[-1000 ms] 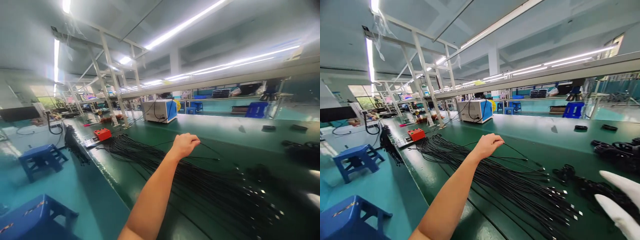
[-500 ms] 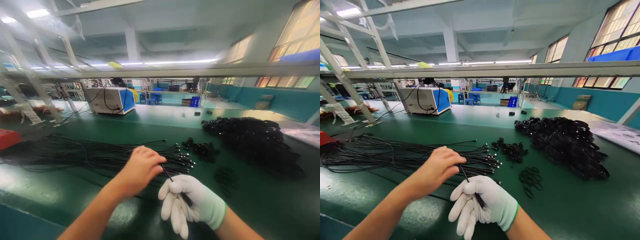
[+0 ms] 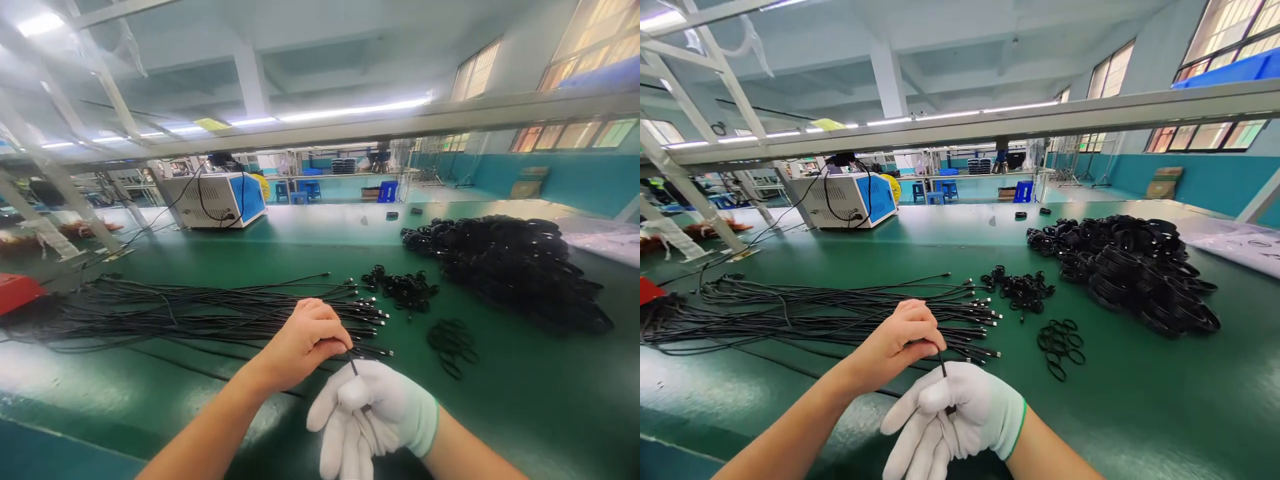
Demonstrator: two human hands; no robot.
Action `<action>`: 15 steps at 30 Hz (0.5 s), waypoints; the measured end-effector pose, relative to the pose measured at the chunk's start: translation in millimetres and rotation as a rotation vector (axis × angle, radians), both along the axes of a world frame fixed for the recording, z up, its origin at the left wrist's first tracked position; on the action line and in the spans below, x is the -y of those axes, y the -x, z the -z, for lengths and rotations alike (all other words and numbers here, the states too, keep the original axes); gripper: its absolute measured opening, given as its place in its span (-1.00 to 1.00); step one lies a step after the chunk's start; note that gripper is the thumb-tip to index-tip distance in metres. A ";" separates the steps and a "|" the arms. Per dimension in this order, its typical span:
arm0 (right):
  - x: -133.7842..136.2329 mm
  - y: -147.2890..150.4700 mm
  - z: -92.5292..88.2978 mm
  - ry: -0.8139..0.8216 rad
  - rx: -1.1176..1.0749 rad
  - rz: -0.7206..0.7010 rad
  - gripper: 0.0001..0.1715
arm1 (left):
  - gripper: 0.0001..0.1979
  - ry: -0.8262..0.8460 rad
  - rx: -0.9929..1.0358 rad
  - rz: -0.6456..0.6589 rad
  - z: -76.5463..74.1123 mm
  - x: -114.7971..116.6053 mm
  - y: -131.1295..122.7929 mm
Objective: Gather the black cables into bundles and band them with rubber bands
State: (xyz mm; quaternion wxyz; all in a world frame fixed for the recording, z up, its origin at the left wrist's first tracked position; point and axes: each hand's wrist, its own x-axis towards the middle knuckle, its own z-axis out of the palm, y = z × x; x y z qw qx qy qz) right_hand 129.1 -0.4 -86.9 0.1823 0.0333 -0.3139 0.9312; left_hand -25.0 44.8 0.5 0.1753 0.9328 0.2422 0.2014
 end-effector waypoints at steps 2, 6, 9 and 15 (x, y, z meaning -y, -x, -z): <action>-0.2 -4.9 -4.3 -0.022 -0.050 0.077 -0.43 | -0.79 0.009 -0.020 -0.090 16.2 -1.3 0.8; -3.3 -26.8 -20.9 -0.010 -0.085 0.408 -0.51 | -0.71 -0.070 -0.112 -0.322 42.0 -16.9 23.6; -7.0 -44.1 -36.9 0.079 -0.161 0.606 -0.68 | -0.71 -0.235 -0.214 -0.480 49.0 -23.7 43.4; -14.4 -59.9 -59.7 0.086 -0.239 0.832 -0.77 | -0.71 -0.571 -0.177 -0.283 74.0 34.7 42.7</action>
